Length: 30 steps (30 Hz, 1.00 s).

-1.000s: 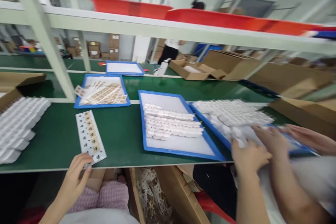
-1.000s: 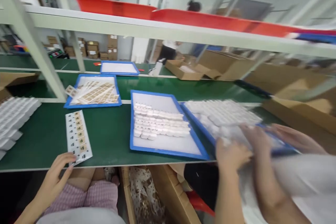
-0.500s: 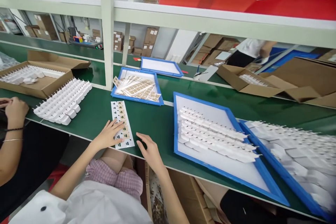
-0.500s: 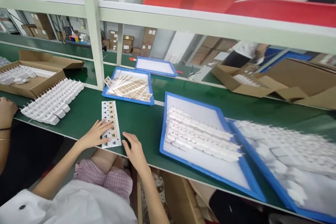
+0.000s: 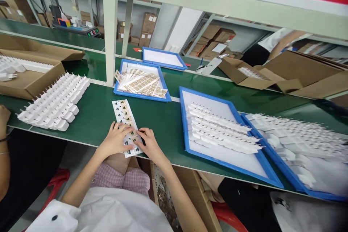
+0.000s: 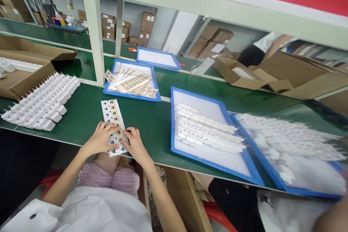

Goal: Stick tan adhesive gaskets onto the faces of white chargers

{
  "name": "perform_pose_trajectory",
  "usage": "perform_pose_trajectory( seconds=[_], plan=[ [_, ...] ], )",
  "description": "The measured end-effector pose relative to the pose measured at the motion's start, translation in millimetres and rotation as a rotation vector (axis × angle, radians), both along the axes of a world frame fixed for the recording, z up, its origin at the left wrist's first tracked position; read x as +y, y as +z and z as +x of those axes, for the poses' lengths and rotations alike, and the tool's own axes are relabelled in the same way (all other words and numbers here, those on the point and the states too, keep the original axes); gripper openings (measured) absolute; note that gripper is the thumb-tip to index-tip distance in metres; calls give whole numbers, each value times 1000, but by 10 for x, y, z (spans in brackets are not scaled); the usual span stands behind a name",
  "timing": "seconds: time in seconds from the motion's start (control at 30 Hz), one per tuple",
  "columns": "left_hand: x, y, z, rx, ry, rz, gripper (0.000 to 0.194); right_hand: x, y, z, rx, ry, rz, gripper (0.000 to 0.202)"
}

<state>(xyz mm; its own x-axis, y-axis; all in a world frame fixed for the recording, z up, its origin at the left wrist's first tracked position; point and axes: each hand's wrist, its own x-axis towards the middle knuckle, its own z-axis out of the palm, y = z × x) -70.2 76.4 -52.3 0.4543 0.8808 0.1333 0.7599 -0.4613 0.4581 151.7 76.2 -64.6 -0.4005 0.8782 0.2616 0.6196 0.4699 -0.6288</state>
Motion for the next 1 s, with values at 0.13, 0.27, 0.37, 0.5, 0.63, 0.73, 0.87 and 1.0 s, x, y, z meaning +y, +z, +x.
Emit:
perform_pose_trajectory(
  seconds=[0.13,0.27,0.37,0.5,0.63,0.73,0.87,1.0],
  plan=[
    [-13,-13,20,14,-50,35,56,-27,-38,25,-7,0,10,38],
    [-38,1,49,23,-83,9,50,-20,-55,52,-7,2,28,32],
    [-60,13,64,8,-83,-5,43,-27,-41,56,-13,8,44,22],
    [-72,21,72,-14,-73,-11,40,-40,11,46,-43,25,73,16],
    [-81,46,87,-8,-72,-36,43,-14,107,45,-96,75,139,20],
    [-95,64,92,13,-81,-45,45,14,187,53,-132,146,221,24],
    [-73,62,53,48,-110,-48,57,17,249,70,-393,245,578,27],
    [21,33,5,43,-144,-94,63,-46,310,97,-496,283,771,32]
  ],
)
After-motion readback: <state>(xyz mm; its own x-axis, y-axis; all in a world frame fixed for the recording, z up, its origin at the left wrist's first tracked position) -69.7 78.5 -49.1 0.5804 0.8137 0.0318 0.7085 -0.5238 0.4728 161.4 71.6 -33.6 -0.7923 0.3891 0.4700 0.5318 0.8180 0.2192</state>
